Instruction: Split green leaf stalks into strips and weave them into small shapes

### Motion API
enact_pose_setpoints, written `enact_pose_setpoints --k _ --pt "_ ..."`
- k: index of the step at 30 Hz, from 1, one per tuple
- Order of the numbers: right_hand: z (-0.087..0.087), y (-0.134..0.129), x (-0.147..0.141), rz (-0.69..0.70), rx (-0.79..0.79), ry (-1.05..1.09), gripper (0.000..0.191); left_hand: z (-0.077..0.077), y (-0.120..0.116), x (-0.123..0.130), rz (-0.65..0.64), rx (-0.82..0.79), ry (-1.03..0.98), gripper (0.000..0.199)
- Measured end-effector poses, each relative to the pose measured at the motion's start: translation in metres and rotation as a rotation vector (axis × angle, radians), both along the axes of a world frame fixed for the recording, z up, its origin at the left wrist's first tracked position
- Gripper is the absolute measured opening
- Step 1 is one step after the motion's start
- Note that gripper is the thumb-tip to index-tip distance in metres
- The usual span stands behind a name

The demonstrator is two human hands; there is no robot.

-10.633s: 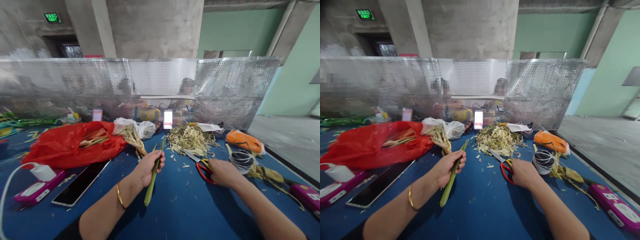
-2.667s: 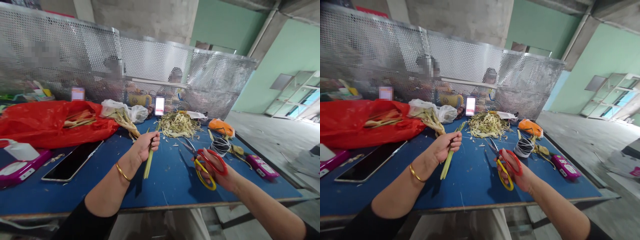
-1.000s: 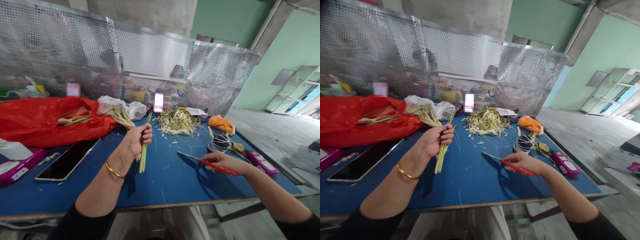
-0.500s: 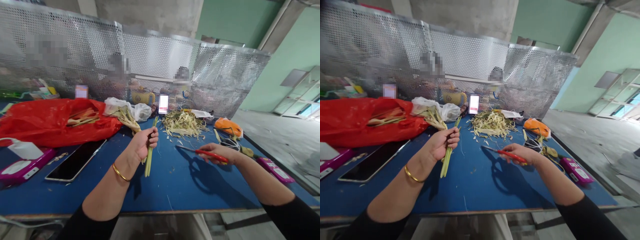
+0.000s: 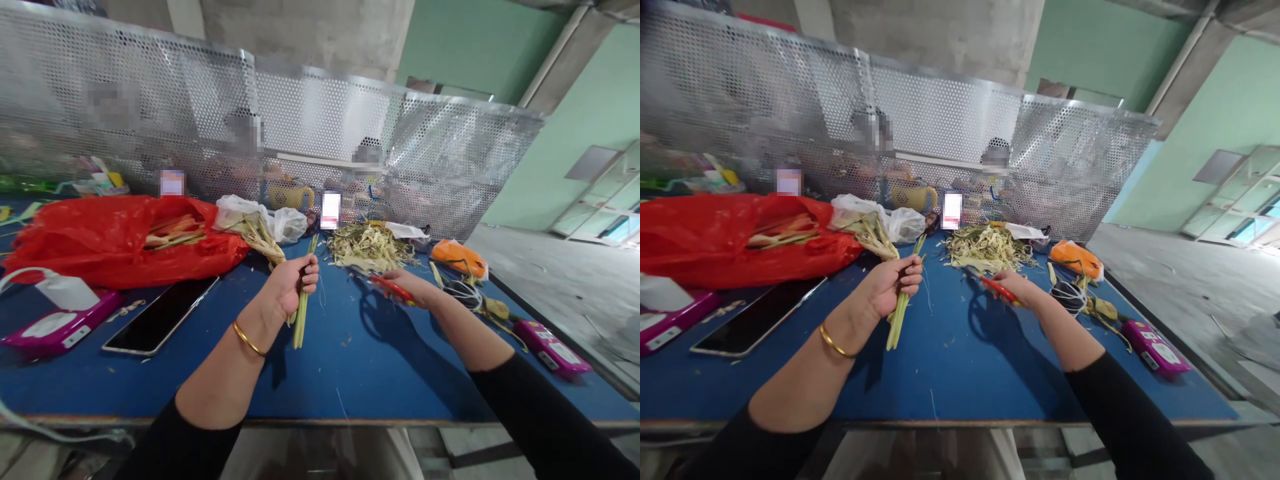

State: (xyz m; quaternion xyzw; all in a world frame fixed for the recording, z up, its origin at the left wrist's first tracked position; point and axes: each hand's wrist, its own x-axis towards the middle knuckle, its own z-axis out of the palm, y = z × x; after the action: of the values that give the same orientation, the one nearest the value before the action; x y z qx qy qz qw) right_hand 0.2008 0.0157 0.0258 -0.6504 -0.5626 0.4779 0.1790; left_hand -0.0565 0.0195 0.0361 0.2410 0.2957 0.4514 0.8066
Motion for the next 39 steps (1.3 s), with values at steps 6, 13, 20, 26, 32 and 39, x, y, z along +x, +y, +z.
enact_pose_setpoints --k 6,13,20,26,32,39 --pt "0.008 -0.014 0.011 0.037 0.025 -0.021 0.032 0.000 0.001 -0.003 0.006 0.009 -0.017 0.029" --pt "0.012 -0.027 0.030 0.095 0.213 -0.430 0.032 -0.004 0.000 0.001 -0.031 0.024 -0.005 0.028" --pt "0.001 -0.056 0.013 0.171 0.460 -0.659 0.043 -0.003 0.004 -0.004 -0.016 0.017 -0.006 0.029" --pt "-0.015 -0.080 -0.014 0.264 0.659 -1.003 0.032 -0.005 0.006 -0.005 -0.014 0.026 -0.003 0.028" --pt "-0.028 -0.126 -0.048 0.703 0.896 -0.456 0.030 -0.007 0.007 -0.005 -0.022 0.027 0.001 0.031" --pt "-0.051 -0.160 -0.072 0.798 0.995 -0.524 0.020 -0.006 0.004 -0.002 -0.022 0.028 0.019 0.032"
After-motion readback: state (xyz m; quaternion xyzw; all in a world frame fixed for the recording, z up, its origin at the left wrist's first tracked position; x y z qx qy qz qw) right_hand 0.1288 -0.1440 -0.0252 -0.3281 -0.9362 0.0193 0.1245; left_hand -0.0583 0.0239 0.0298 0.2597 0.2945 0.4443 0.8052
